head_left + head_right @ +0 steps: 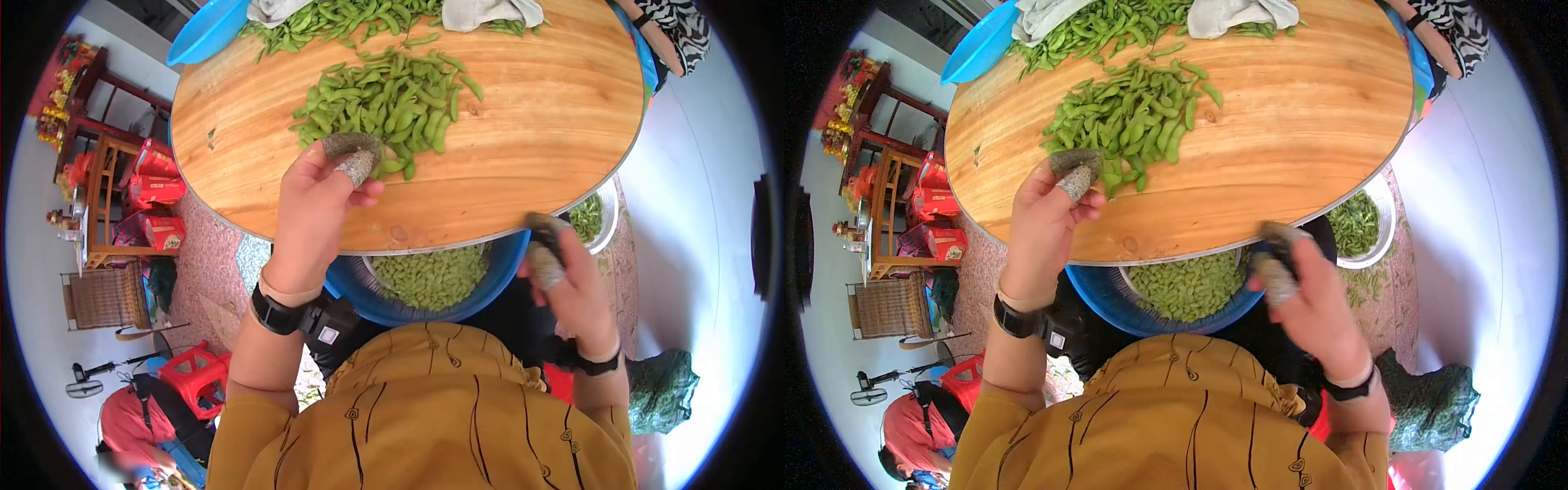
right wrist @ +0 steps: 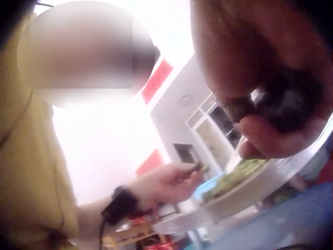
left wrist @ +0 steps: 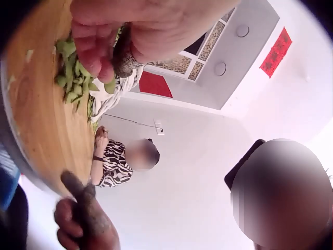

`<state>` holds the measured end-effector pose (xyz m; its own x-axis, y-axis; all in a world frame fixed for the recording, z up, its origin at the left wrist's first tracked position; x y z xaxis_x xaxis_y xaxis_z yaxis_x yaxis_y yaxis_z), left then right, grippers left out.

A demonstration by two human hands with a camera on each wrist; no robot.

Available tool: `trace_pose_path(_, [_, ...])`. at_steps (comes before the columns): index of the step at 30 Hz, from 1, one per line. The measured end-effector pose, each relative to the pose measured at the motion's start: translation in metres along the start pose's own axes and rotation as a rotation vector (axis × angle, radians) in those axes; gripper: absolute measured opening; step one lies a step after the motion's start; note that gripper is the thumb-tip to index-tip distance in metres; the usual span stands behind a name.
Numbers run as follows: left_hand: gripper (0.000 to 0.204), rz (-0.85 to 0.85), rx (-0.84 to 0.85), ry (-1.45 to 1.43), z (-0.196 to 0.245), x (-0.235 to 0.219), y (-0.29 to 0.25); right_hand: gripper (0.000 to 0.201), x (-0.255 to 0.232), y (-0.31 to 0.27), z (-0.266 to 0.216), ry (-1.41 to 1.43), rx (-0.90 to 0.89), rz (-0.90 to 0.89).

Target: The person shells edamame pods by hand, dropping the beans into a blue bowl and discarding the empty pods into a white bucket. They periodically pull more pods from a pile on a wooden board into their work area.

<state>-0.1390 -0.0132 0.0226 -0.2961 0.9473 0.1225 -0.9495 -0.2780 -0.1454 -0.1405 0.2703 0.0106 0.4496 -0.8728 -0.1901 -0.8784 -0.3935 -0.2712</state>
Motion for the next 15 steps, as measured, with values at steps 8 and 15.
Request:
trace_pose_path(8, [0.025, -0.129, -0.210, -0.098, -0.025, 0.013, -0.053, 0.021, 0.080, 0.042, -0.017, 0.306, -0.049, -0.254])
trace_pose_path(15, [0.027, -0.424, -0.179, 0.402, -0.042, 0.012, -0.072, 0.021, 0.082, 0.033, -0.013, -0.223, -0.199, -0.282])
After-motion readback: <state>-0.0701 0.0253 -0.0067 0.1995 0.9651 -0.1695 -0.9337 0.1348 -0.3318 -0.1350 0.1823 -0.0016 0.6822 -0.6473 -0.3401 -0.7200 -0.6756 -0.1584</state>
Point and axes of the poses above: each hand's wrist, its own y-axis towards the middle knuckle, its own x-axis out of the palm, z = x × y, the point moved 4 cm from there along y, towards the middle knuckle, and after that the axes turned 2 degrees about -z, right-handed, at the moved point
